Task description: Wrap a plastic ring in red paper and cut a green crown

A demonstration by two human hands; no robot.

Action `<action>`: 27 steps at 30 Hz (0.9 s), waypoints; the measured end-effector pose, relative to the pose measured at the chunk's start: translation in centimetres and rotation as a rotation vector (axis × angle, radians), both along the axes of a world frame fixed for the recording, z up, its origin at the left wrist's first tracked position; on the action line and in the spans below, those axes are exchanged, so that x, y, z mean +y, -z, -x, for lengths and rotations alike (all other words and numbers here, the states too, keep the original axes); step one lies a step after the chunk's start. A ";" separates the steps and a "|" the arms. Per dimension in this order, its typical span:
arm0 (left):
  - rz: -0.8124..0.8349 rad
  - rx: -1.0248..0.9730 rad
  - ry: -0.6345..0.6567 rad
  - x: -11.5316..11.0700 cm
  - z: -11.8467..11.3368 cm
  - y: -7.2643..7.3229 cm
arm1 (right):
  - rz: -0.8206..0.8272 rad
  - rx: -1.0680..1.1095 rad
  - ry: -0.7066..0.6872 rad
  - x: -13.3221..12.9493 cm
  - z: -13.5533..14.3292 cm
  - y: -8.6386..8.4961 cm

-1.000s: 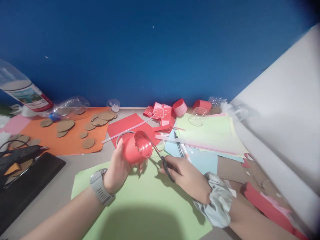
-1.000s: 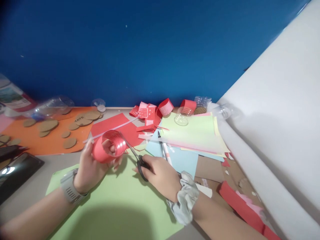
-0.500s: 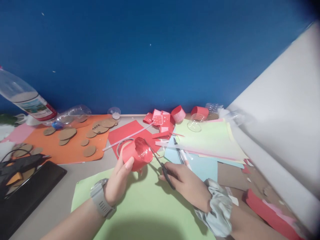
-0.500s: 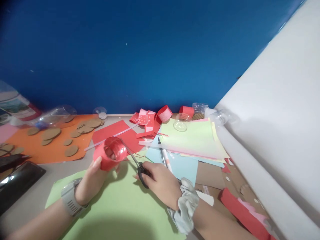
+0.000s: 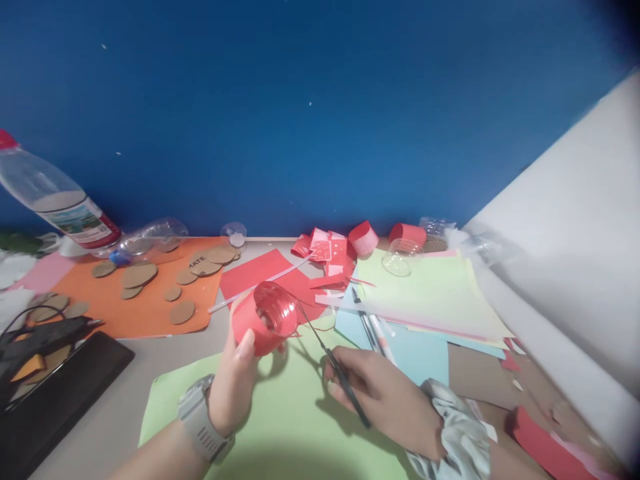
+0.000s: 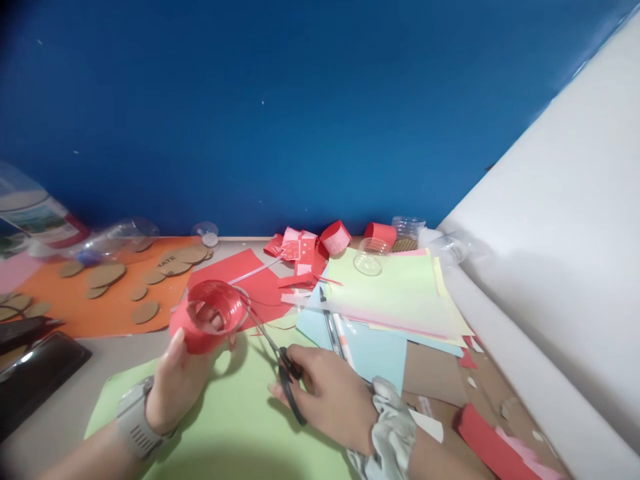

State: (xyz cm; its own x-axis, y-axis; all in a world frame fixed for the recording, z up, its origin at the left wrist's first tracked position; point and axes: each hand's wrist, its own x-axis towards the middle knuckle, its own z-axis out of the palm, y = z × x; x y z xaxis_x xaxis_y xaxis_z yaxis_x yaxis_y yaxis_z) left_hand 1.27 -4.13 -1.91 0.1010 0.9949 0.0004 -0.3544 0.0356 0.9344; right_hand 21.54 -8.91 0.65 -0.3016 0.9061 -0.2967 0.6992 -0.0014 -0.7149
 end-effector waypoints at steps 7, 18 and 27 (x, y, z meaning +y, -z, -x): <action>0.052 0.022 0.110 -0.4 0.7 1.0 | 0.039 0.028 -0.010 0.2 -0.2 -0.3; 0.043 0.038 0.285 -0.7 0.8 1.0 | 0.079 0.052 0.032 0.2 -0.3 -0.2; 0.121 -0.071 0.236 -0.2 0.4 0.6 | 0.082 0.126 0.076 0.1 -0.3 0.1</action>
State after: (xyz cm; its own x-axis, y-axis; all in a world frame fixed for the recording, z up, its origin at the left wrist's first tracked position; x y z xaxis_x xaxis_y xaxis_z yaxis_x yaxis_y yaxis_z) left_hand 0.87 -4.35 -2.53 0.3341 0.9370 -0.1016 -0.3875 0.2348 0.8914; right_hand 21.85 -8.81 0.59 -0.2729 0.9018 -0.3352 0.5999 -0.1128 -0.7920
